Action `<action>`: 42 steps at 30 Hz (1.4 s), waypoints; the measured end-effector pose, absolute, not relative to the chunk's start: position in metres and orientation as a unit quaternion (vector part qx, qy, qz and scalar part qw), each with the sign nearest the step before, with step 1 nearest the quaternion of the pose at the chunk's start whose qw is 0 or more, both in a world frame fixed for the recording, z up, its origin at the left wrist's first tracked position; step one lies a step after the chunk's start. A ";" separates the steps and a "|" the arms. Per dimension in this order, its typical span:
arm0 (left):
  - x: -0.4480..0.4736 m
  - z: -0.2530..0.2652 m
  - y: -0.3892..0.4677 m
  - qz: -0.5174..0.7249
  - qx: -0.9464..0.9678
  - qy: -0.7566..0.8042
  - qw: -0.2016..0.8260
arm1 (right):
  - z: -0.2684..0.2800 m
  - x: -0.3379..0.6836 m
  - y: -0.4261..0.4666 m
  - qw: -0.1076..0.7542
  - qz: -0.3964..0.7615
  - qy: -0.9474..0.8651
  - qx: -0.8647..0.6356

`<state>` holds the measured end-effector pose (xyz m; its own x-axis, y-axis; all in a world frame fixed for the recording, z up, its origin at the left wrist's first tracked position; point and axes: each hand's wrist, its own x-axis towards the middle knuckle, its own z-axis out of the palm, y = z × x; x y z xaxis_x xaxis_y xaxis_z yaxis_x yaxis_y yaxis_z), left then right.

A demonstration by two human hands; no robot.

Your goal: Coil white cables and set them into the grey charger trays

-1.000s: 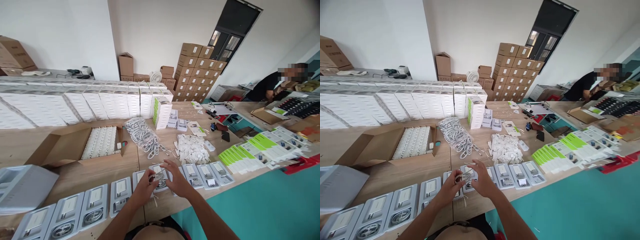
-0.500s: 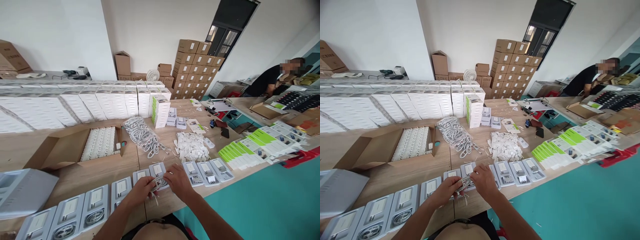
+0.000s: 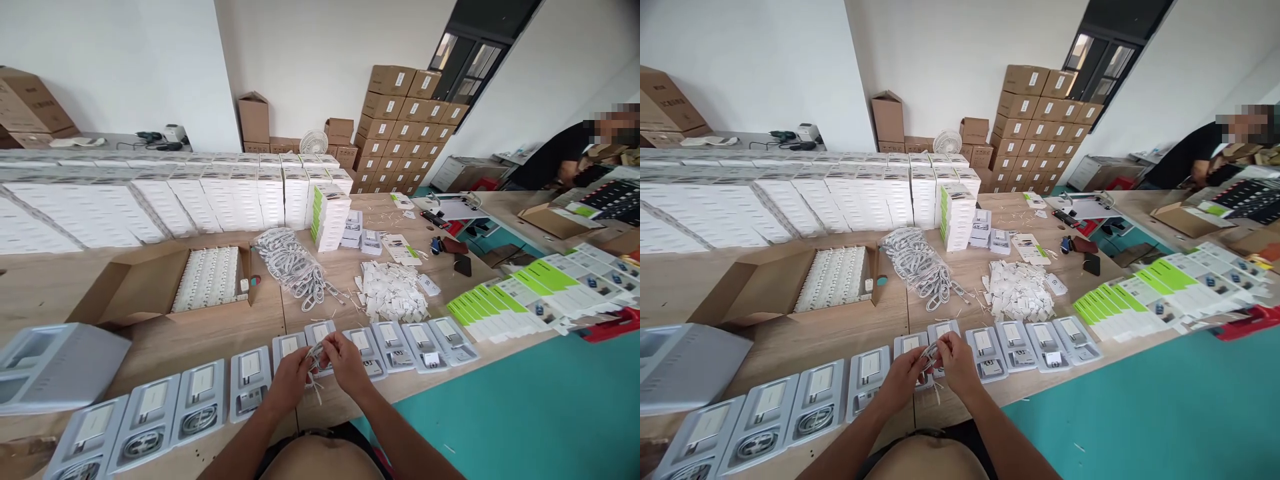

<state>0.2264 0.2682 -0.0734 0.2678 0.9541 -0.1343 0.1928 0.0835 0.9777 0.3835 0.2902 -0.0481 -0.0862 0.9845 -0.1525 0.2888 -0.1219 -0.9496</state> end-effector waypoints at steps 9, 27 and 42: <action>0.219 -0.087 0.271 0.386 0.408 0.425 0.710 | -0.068 0.382 0.279 0.377 0.437 -0.561 -0.594; 0.179 -0.152 0.251 0.211 0.790 0.484 0.311 | -0.135 0.389 0.272 0.110 0.207 -0.861 -0.451; 0.172 -0.180 0.221 0.111 0.874 0.426 0.207 | -0.178 0.384 0.255 0.014 0.125 -0.950 -0.287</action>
